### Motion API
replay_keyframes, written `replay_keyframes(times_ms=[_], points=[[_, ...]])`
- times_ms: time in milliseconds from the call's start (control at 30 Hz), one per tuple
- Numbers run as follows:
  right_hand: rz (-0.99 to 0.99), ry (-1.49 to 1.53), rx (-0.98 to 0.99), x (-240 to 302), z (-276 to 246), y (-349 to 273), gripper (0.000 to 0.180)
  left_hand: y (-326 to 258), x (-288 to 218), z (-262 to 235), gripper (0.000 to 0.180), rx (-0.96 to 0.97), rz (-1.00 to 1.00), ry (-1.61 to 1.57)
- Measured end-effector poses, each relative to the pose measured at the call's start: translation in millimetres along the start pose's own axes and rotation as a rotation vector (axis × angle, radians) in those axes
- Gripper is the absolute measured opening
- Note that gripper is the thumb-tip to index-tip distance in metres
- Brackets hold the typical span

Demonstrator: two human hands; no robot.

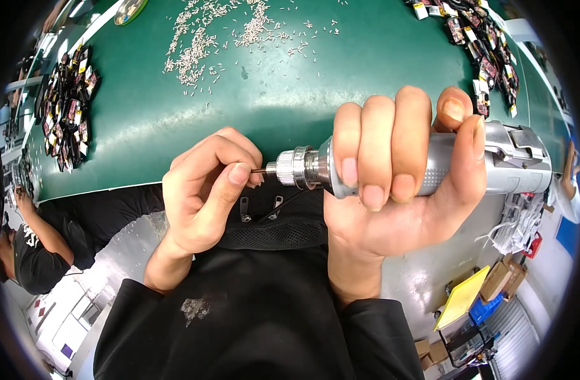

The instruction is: Using an electric screwdriver to assemble small electronic components on a factory assembly line.

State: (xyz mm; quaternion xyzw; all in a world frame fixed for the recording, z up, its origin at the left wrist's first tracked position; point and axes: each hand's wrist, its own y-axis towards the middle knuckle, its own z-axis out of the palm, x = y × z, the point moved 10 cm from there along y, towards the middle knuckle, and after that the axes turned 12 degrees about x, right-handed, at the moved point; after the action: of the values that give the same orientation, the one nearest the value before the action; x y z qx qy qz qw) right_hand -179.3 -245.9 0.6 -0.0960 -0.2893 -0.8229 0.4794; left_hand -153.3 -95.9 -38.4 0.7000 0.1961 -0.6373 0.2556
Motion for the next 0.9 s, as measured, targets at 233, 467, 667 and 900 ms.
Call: replay_keyframes(times_ms=[233,467,667,900], points=[[-0.072,0.016,-0.096,3,-12,4,0.012,9,-52,-85,0.009,-0.329,0.053,0.541],[0.032,-0.019,-0.348,-23,-47,-27,0.013,100,-62,-245,0.033,-0.487,-0.05,0.924],[0.072,0.001,-0.23,-29,-42,-25,0.012,197,-3,-295,0.031,-0.348,-0.342,1.217],[0.085,0.025,-0.17,-33,-38,-17,0.011,253,22,-300,0.041,-0.328,-0.411,1.393]])
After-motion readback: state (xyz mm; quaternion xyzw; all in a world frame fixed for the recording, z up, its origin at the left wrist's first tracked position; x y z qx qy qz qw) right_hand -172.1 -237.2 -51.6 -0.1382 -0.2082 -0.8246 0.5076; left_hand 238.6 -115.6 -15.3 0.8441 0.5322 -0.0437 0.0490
